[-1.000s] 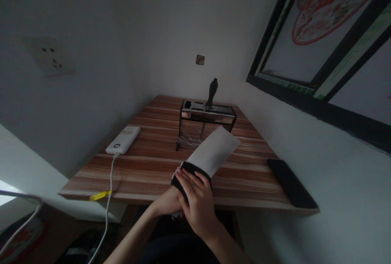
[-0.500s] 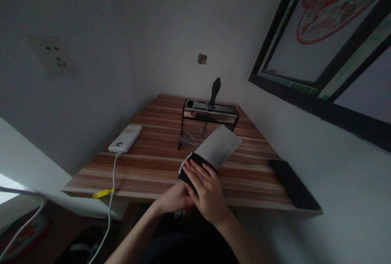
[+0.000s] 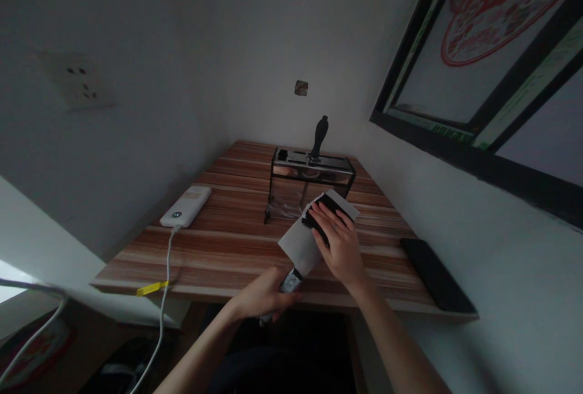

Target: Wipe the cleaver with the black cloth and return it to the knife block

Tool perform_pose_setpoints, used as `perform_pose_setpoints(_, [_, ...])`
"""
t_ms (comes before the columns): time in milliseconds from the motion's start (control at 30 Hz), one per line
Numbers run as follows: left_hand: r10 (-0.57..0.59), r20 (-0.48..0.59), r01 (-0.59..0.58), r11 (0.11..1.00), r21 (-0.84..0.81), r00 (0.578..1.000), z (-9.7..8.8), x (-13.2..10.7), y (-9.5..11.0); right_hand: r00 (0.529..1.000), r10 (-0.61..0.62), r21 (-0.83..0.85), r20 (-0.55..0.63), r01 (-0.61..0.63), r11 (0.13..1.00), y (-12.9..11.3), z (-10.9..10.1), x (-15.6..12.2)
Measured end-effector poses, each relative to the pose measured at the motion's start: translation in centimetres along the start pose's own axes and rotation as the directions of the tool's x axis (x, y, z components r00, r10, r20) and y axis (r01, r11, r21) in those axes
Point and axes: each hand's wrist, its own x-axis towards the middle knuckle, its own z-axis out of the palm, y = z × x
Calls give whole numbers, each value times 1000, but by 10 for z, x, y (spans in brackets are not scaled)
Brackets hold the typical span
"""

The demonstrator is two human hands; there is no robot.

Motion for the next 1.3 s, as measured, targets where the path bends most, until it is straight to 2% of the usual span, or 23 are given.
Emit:
perform_pose_setpoints(300, [-2, 0, 2, 1000, 13, 1000, 0, -1, 2, 992, 85, -40, -89, -89, 995, 32, -7, 13])
perform_pose_setpoints(667, [3, 31, -3, 1000, -4, 1000, 0, -3, 5, 986, 99, -94, -131, -112, 989, 27, -3, 13])
perform_pose_setpoints(800, [-23, 36, 23, 1000, 1, 999, 0, -3, 7, 991, 84, -65, -106, -91, 994, 17, -5, 9])
perform_pose_setpoints(967, [-52, 29, 51, 998, 29, 998, -1, -3, 6, 996, 73, -3, -43, -74, 997, -9, 0, 0])
perform_pose_setpoints(1300, [9, -12, -9, 999, -37, 1000, 2, 0, 2, 994, 111, 144, -22, -107, 984, -63, 18, -19])
